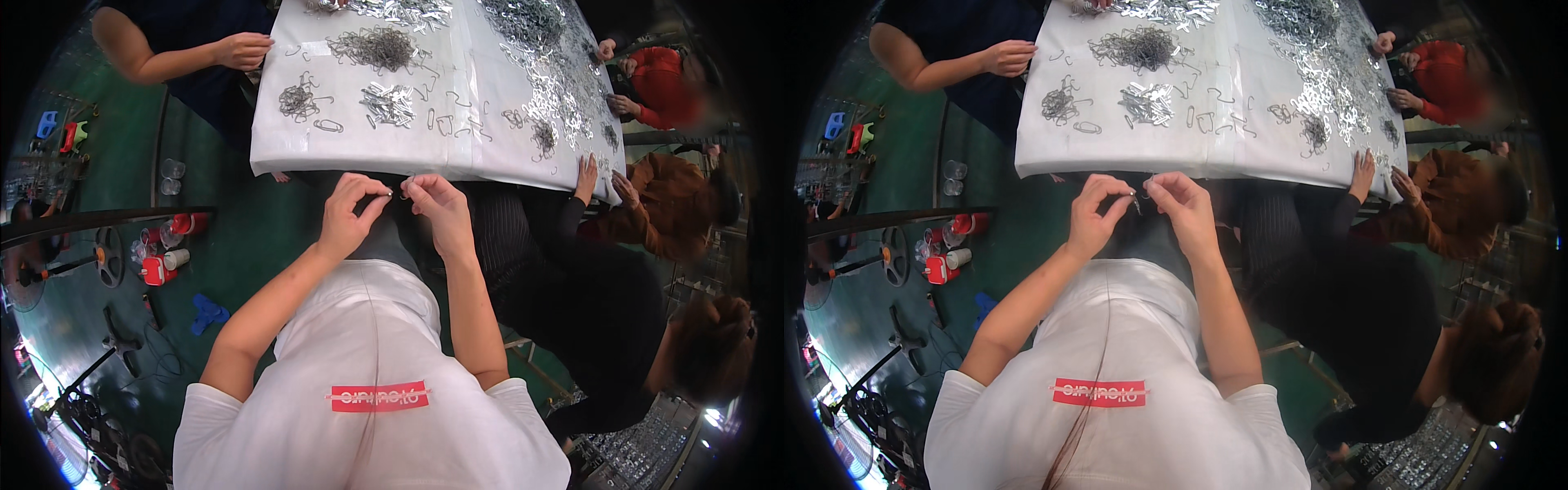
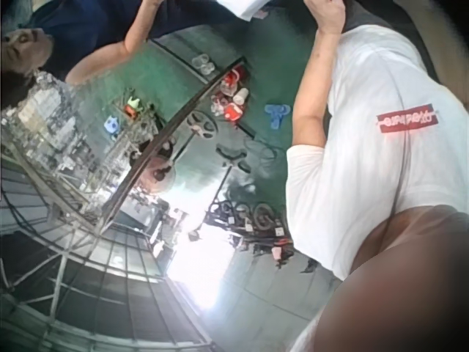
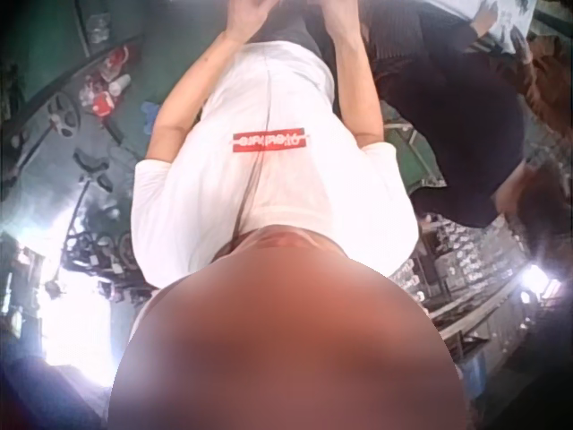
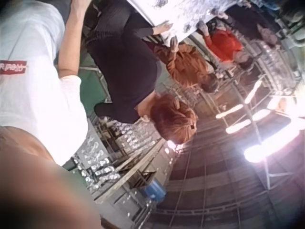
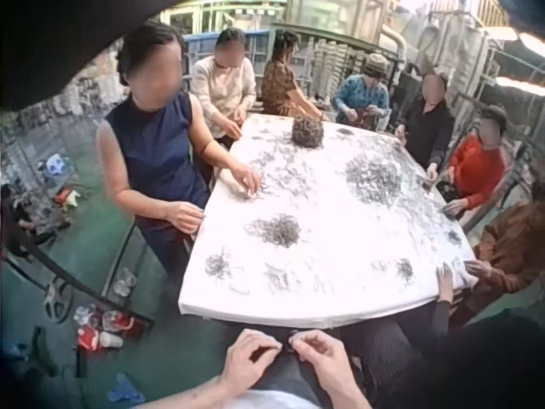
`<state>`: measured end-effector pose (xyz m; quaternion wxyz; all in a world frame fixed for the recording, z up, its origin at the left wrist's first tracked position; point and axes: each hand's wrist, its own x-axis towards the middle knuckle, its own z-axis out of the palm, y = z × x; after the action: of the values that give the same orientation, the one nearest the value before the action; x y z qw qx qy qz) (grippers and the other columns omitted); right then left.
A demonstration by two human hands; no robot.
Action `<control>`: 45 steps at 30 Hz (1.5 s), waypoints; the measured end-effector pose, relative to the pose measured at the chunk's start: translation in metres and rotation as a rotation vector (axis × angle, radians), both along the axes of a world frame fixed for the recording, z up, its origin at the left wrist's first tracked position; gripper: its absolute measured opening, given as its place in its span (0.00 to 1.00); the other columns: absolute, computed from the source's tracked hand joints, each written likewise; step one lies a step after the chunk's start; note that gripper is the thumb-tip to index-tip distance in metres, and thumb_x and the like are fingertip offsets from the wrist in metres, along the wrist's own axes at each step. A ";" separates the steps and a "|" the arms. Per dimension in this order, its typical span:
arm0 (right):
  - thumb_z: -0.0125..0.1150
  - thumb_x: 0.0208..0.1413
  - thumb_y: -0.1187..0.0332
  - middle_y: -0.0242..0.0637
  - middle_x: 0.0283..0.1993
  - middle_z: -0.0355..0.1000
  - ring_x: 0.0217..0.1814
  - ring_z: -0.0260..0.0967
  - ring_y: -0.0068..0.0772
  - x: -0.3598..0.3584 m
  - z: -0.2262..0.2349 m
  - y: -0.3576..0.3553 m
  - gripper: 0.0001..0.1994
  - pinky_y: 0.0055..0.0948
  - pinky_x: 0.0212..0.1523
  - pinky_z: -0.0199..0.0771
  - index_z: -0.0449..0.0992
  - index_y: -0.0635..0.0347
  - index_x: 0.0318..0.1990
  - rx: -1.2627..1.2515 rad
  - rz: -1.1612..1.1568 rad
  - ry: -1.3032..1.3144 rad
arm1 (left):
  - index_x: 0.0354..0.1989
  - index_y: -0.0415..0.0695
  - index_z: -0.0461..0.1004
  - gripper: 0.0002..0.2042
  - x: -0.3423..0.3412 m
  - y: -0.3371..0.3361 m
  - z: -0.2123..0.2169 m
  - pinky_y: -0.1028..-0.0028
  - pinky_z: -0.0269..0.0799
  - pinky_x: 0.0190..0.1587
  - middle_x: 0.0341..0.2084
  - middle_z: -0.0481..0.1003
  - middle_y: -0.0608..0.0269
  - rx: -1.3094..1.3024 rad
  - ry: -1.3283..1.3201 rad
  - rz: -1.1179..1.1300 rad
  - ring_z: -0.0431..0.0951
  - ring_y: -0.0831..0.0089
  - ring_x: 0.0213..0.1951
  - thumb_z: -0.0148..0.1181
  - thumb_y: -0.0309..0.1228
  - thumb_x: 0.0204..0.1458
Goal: The person repeatedly picks small metal hooks and fasteners from a white table, joins them by hand, and places the assembled pieces onto a nearby hanging rack. The person also occasionally gathers loose parts on the table and continues the assembly cycle.
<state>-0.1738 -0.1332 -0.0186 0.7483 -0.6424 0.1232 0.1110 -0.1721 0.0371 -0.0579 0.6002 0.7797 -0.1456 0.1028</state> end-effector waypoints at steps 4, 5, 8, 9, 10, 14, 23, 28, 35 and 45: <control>0.63 0.55 0.70 0.25 0.36 0.74 0.35 0.64 0.13 -0.016 0.002 0.012 0.05 0.15 0.33 0.60 0.77 0.60 0.38 0.069 -0.093 0.006 | 0.33 0.42 0.76 0.07 -0.001 0.001 0.004 0.72 0.70 0.41 0.32 0.77 0.64 -0.023 0.029 -0.002 0.74 0.67 0.37 0.63 0.19 0.44; 0.63 0.55 0.70 0.25 0.36 0.74 0.35 0.64 0.12 -0.017 0.001 0.015 0.05 0.15 0.33 0.60 0.78 0.60 0.38 0.074 -0.116 0.012 | 0.33 0.42 0.77 0.07 -0.002 0.001 0.004 0.71 0.70 0.41 0.32 0.78 0.65 -0.037 0.045 0.001 0.74 0.67 0.38 0.63 0.19 0.44; 0.64 0.55 0.69 0.23 0.35 0.74 0.34 0.63 0.11 -0.018 -0.001 0.021 0.06 0.14 0.32 0.59 0.78 0.60 0.38 0.058 -0.146 0.031 | 0.33 0.42 0.77 0.08 -0.002 0.001 0.006 0.71 0.70 0.41 0.32 0.78 0.65 -0.045 0.043 0.007 0.74 0.67 0.38 0.63 0.19 0.44; 0.64 0.55 0.70 0.24 0.35 0.74 0.33 0.63 0.11 -0.018 -0.002 0.023 0.06 0.13 0.32 0.59 0.78 0.60 0.38 0.062 -0.160 0.006 | 0.33 0.42 0.77 0.08 -0.002 0.001 0.006 0.71 0.70 0.41 0.32 0.78 0.65 -0.045 0.039 0.010 0.74 0.67 0.38 0.63 0.19 0.44; 0.64 0.55 0.70 0.24 0.34 0.74 0.33 0.63 0.11 -0.018 -0.003 0.025 0.06 0.13 0.32 0.58 0.78 0.60 0.38 0.061 -0.180 -0.003 | 0.34 0.42 0.77 0.08 -0.001 0.001 0.006 0.71 0.71 0.40 0.32 0.78 0.65 -0.044 0.035 0.014 0.75 0.68 0.38 0.63 0.19 0.44; 0.64 0.55 0.72 0.29 0.35 0.75 0.36 0.67 0.15 -0.013 -0.007 0.029 0.07 0.15 0.41 0.67 0.77 0.65 0.38 0.050 -0.263 -0.025 | 0.35 0.42 0.77 0.09 0.001 -0.002 0.006 0.74 0.72 0.40 0.32 0.76 0.64 -0.038 0.047 0.024 0.76 0.70 0.37 0.63 0.17 0.45; 0.60 0.56 0.79 0.29 0.38 0.71 0.39 0.65 0.16 -0.006 -0.033 0.028 0.02 0.17 0.44 0.64 0.75 0.65 0.37 -0.066 -0.275 -0.332 | 0.39 0.42 0.75 0.13 0.022 -0.009 -0.014 0.70 0.70 0.42 0.33 0.76 0.62 -0.044 -0.039 0.033 0.74 0.64 0.39 0.63 0.18 0.44; 0.60 0.54 0.81 0.28 0.37 0.70 0.38 0.65 0.16 -0.005 -0.045 0.015 0.03 0.16 0.40 0.64 0.75 0.64 0.35 -0.157 -0.257 -0.364 | 0.39 0.43 0.76 0.11 0.099 0.004 -0.061 0.65 0.67 0.46 0.37 0.76 0.61 0.323 -0.065 0.147 0.72 0.61 0.43 0.64 0.25 0.46; 0.63 0.50 0.80 0.31 0.35 0.72 0.32 0.64 0.18 -0.002 -0.048 0.007 0.03 0.17 0.33 0.63 0.76 0.63 0.32 -0.205 -0.258 -0.376 | 0.36 0.45 0.76 0.10 0.154 0.006 -0.100 0.66 0.67 0.45 0.38 0.75 0.66 0.591 -0.240 -0.037 0.71 0.62 0.43 0.65 0.25 0.42; 0.64 0.49 0.79 0.31 0.33 0.72 0.29 0.62 0.18 -0.002 -0.046 0.009 0.03 0.18 0.29 0.62 0.78 0.63 0.32 -0.227 -0.255 -0.379 | 0.32 0.43 0.72 0.07 0.165 0.009 -0.081 0.64 0.69 0.41 0.31 0.75 0.61 0.628 0.047 -0.138 0.73 0.60 0.36 0.63 0.28 0.46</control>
<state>-0.1763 -0.1238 -0.0649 0.6890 -0.7109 0.0726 -0.1214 -0.0073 0.0459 -0.1389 0.3389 0.9173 -0.2090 -0.0063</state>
